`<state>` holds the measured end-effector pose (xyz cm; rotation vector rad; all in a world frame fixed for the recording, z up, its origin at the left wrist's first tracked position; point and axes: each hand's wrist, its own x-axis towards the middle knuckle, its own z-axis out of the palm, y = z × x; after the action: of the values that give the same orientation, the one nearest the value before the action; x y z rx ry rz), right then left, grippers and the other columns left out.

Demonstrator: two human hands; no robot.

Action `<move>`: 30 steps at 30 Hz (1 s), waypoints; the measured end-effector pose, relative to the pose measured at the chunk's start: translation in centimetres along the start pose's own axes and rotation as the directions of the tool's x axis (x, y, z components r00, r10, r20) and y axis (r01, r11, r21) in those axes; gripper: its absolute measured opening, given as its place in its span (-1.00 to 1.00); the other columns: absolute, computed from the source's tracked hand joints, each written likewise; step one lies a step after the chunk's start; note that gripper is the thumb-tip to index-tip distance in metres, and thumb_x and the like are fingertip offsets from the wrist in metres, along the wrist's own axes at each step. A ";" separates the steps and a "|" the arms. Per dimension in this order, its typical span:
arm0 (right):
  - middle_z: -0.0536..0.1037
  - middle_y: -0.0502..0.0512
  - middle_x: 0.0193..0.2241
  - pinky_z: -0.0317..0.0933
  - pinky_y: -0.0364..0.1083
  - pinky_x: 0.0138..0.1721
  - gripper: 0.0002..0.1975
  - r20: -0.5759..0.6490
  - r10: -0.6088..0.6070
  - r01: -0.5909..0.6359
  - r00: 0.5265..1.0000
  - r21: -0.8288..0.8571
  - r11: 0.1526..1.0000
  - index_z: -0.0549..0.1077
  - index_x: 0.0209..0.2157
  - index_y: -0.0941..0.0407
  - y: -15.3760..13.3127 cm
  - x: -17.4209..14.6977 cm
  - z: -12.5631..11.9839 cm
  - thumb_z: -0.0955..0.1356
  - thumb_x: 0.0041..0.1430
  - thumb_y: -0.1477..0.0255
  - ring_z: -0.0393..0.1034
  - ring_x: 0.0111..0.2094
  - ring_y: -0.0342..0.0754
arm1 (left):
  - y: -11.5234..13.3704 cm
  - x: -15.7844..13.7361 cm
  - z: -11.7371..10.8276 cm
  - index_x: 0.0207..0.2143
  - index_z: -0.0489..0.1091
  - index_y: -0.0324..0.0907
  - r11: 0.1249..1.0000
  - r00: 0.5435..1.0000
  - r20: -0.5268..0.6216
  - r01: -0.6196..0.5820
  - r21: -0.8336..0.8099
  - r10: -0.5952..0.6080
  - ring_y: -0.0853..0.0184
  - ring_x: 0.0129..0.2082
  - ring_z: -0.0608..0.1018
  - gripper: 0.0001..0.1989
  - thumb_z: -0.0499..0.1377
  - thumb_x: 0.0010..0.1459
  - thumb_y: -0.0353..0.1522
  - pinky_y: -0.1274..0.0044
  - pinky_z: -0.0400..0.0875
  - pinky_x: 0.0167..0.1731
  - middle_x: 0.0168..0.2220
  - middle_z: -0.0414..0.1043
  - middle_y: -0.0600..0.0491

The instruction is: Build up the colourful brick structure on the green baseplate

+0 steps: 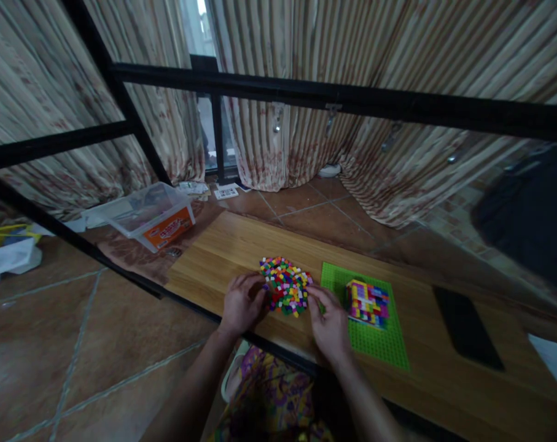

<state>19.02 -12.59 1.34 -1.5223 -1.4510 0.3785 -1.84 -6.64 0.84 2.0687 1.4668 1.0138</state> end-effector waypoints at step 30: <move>0.57 0.08 -0.22 0.36 -0.09 -0.14 -0.78 0.038 0.041 -0.042 0.998 0.043 0.998 0.49 -0.11 0.02 -3.9 -11.0 -5.7 0.35 0.18 0.43 0.47 -0.17 -0.03 | 10.3 -8.6 2.6 -0.56 0.39 -0.17 0.731 0.776 0.617 0.494 -0.471 -0.128 0.39 -0.55 0.39 -0.62 0.14 0.08 -0.06 0.56 0.28 -0.46 -0.61 0.33 0.11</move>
<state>18.43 -25.43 3.04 -1.5195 -1.4329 0.4627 5.07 -18.10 3.36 1.3776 0.9624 0.5594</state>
